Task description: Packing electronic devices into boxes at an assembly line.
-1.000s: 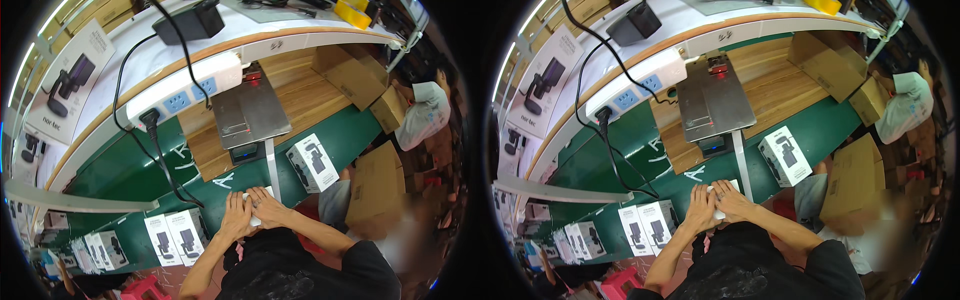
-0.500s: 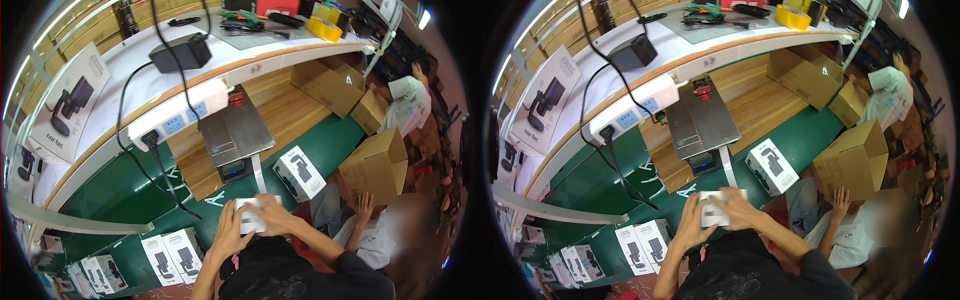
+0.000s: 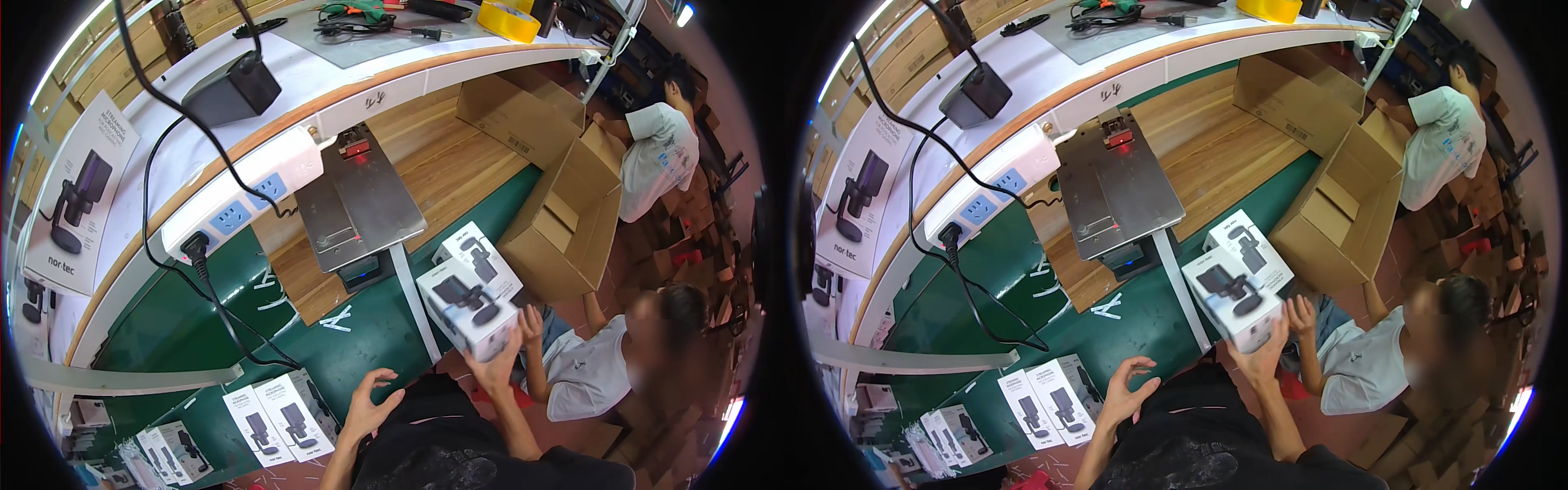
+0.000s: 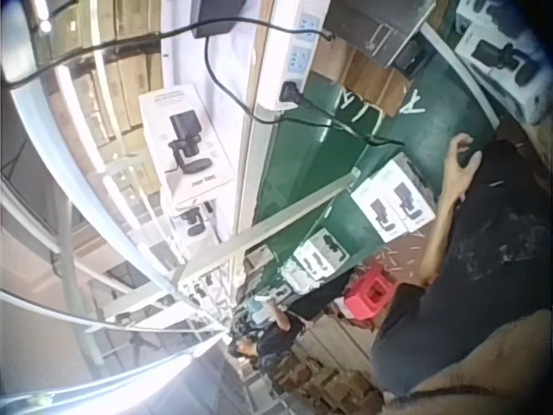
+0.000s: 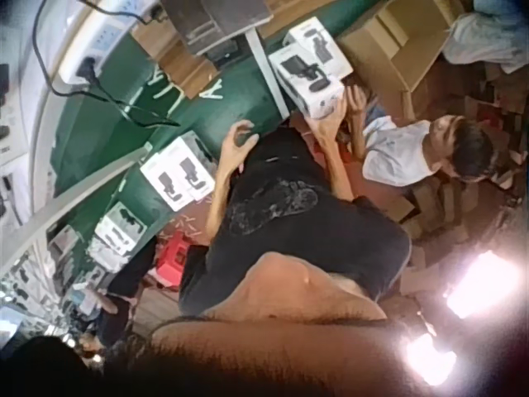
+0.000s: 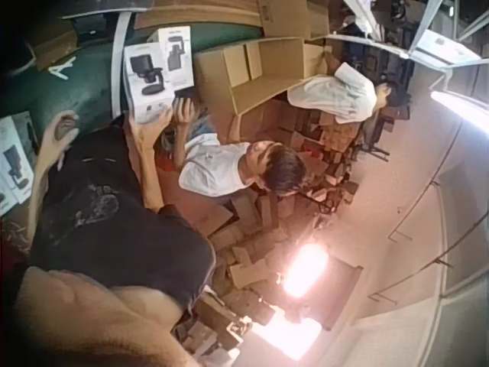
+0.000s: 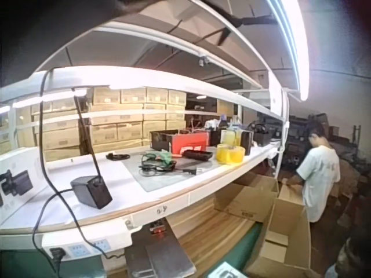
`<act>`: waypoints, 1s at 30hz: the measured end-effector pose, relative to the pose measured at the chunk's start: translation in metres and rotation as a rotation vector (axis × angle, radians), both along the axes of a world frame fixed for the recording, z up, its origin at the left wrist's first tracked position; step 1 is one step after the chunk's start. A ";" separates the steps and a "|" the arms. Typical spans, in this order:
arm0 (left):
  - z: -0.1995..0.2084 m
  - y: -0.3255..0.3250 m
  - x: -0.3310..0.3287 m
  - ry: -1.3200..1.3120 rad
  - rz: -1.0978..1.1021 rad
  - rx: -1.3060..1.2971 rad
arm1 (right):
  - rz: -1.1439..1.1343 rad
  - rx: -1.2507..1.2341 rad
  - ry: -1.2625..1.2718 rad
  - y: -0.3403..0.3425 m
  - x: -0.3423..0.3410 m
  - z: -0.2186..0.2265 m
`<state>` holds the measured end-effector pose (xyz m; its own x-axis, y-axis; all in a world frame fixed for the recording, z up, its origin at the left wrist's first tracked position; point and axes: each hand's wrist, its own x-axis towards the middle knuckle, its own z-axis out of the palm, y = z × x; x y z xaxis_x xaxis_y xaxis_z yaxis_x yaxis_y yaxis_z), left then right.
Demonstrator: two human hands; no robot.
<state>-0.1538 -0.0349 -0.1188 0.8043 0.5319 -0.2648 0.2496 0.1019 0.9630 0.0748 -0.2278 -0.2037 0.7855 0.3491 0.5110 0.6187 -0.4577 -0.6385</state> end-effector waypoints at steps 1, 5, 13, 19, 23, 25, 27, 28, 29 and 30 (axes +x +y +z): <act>0.000 0.002 0.001 0.057 -0.014 -0.046 | 0.008 -0.123 0.012 -0.010 -0.010 -0.013; -0.006 0.009 -0.003 0.153 0.026 -0.063 | 0.083 -0.431 0.186 -0.037 -0.011 -0.029; -0.017 0.015 -0.028 0.335 0.139 0.150 | -0.106 -0.049 0.722 0.007 0.000 -0.101; -0.037 0.021 -0.100 0.659 0.494 0.827 | 0.065 -0.353 1.409 0.026 0.014 -0.075; -0.089 0.031 -0.148 0.939 0.677 0.974 | 0.171 -0.478 1.326 -0.004 -0.006 -0.081; -0.132 0.018 -0.164 0.964 0.700 0.981 | 0.252 -0.735 1.298 0.008 -0.018 -0.068; -0.138 0.014 -0.159 0.949 0.650 0.926 | 0.461 -0.851 0.842 0.003 -0.025 -0.089; -0.132 0.010 -0.149 0.973 0.622 0.889 | 0.575 -0.867 0.805 0.010 -0.028 -0.095; -0.127 0.009 -0.144 1.062 0.599 0.851 | 0.566 -0.892 0.835 0.013 -0.033 -0.107; -0.143 0.008 -0.145 1.064 0.616 0.999 | 0.578 -0.927 0.844 0.026 -0.039 -0.086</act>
